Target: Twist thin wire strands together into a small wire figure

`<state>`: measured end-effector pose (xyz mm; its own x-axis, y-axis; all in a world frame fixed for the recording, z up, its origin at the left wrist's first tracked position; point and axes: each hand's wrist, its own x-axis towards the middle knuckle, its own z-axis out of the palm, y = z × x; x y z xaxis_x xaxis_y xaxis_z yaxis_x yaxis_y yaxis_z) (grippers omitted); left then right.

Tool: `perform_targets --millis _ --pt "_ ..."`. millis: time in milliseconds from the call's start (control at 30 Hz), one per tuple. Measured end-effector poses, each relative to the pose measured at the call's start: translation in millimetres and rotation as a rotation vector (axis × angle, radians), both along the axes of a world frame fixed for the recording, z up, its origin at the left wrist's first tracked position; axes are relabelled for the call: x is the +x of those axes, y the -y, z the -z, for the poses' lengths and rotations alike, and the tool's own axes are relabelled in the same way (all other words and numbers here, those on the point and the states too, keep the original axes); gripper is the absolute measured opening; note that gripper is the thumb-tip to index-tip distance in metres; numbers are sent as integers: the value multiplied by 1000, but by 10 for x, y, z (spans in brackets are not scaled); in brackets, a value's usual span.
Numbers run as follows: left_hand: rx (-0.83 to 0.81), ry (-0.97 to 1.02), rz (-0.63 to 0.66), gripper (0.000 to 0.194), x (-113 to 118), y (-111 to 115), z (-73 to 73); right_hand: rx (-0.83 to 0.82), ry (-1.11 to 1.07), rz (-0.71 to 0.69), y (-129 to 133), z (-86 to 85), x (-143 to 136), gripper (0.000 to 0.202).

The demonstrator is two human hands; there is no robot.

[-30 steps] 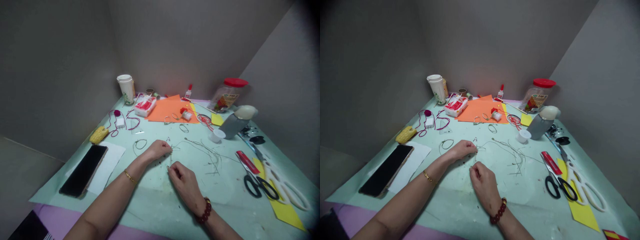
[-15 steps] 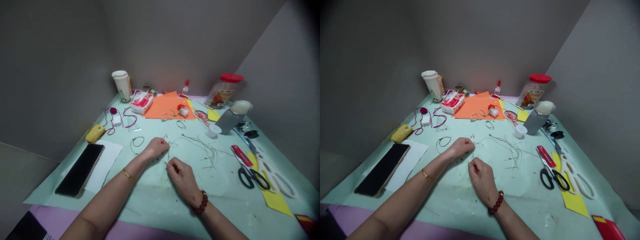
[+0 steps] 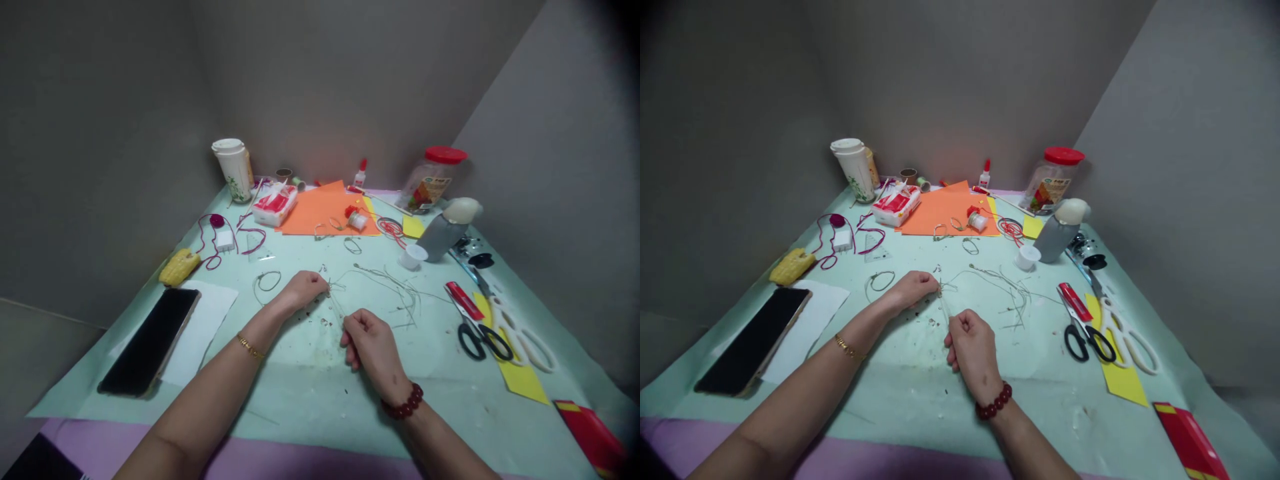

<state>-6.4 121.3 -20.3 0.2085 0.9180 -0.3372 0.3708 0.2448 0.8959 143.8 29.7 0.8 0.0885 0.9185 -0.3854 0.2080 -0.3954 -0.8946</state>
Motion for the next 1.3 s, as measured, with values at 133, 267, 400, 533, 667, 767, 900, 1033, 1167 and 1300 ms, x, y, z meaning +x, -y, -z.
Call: perform_targets --millis 133,267,400,533,667,767,900,1033,1167,1300 --pt "-12 -3 9 15 7 6 -35 -23 71 -55 1 -1 28 17" --pt "8 -15 13 14 15 10 -31 23 182 -140 -11 22 21 18" --pt "37 -16 21 15 11 8 0 31 253 -255 -41 11 80 20" --pt "42 -24 41 16 7 4 7 285 554 -333 -190 -67 199 28" --pt "26 -38 33 14 19 6 -21 617 626 -256 -489 -23 177 14" --pt "25 -46 25 13 26 8 -30 707 576 -316 -685 120 84 25" --pt "14 -60 9 14 24 10 -18 621 583 -322 -763 229 30 15" --pt "30 -48 24 11 18 14 -11 576 542 -297 -719 194 61 16" --pt "57 -55 20 13 18 17 -6 523 497 -291 -694 177 77 15" --pt "56 -58 4 15 20 24 -11 512 536 -303 -705 195 73 14"
